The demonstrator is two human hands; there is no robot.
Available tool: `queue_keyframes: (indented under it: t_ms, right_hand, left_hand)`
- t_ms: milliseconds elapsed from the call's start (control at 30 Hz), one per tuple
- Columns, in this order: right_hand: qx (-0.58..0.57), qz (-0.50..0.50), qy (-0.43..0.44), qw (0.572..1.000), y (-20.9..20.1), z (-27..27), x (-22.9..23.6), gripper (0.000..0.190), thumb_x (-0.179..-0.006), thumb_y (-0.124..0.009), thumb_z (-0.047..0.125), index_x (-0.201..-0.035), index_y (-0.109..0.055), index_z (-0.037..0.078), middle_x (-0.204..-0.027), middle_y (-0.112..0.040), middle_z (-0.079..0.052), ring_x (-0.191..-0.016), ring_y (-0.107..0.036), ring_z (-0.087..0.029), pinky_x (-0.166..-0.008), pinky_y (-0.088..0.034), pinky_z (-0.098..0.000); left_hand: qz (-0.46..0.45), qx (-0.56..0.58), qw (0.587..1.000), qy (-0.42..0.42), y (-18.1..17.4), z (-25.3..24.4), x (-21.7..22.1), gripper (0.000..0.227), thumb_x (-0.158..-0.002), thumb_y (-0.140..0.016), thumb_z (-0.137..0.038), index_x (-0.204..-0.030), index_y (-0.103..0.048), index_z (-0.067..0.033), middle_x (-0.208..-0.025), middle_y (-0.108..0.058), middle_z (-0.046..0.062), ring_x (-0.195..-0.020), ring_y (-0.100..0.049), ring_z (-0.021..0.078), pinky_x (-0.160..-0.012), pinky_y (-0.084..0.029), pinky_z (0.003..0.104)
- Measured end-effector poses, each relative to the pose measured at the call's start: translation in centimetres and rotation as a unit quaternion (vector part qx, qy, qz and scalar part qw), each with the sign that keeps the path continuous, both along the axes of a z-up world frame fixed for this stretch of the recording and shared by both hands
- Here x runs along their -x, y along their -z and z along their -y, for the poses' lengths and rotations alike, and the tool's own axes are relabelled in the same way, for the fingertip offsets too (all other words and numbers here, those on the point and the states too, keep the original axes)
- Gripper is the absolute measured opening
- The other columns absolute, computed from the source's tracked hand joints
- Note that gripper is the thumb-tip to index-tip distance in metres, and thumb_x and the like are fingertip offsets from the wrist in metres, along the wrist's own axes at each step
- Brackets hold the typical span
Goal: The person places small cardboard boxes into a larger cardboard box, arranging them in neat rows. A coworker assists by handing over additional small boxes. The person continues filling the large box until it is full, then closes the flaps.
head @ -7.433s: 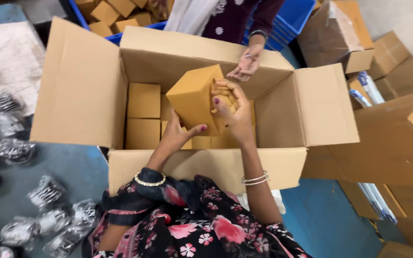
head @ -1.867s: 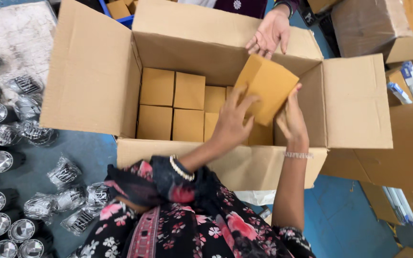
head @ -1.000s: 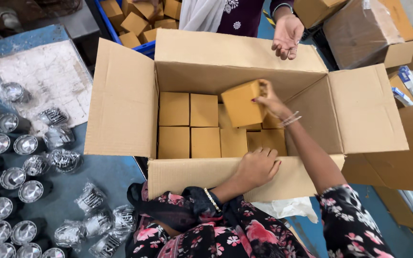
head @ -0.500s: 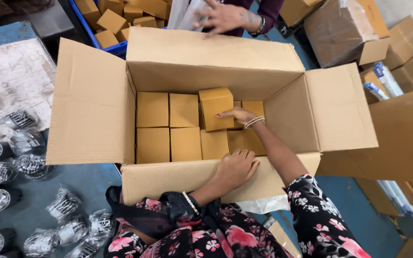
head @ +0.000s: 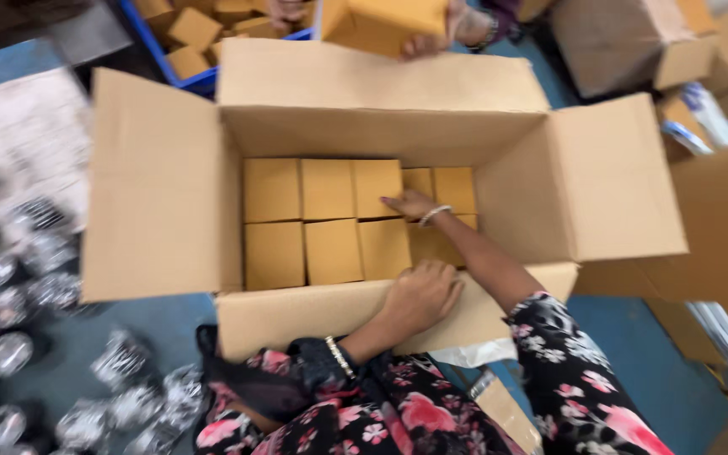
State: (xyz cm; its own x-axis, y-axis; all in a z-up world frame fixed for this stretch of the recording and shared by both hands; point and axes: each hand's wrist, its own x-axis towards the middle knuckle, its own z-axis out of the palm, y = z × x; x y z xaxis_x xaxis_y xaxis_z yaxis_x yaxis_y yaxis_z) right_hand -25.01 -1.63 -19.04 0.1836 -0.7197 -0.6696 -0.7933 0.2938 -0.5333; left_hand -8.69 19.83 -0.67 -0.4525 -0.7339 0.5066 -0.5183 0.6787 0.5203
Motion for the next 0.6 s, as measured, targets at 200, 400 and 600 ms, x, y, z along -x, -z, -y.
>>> queue_keyframes:
  t_ms: [200, 400, 600]
  right_hand:
    - [0.096, -0.052, -0.154, 0.982, 2.2, 1.7, 0.0, 0.076, -0.094, -0.043, 0.074, -0.07, -0.066, 0.006, -0.064, -0.066, -0.015, -0.072, -0.067, -0.029, -0.077, -0.05, -0.0445]
    - [0.172, 0.067, 0.147, 0.972, -5.6, 4.9, 9.8, 0.053, -0.101, -0.042, 0.059, -0.111, -0.055, 0.009, -0.104, -0.061, -0.016, -0.1, -0.062, -0.031, -0.085, -0.052, -0.0442]
    - [0.121, 0.311, 0.35, 0.875, -19.3, -2.0, 12.8, 0.055, -0.108, -0.04, 0.045, -0.152, -0.045, 0.013, -0.144, -0.056, -0.018, -0.128, -0.058, -0.032, -0.093, -0.053, -0.0439]
  left_hand:
    - [0.031, -0.02, 0.999, 0.003, 0.0, -0.1, -0.4, 0.027, -0.099, -0.062, -0.034, -0.092, -0.063, -0.0081, -0.085, -0.063, 0.009, -0.084, -0.065, 0.0257, -0.07, -0.054, 0.038]
    - [0.03, -0.04, 0.999, 0.01, -0.5, 0.3, 0.2, 0.027, -0.098, -0.063, -0.034, -0.091, -0.061, -0.0079, -0.086, -0.063, 0.009, -0.084, -0.065, 0.026, -0.07, -0.053, 0.038]
    - [-0.076, -0.098, 0.992, -0.009, -1.9, 1.2, -0.3, 0.026, -0.099, -0.065, -0.026, -0.116, -0.062, -0.0056, -0.109, -0.066, 0.011, -0.095, -0.069, 0.0281, -0.078, -0.056, 0.038]
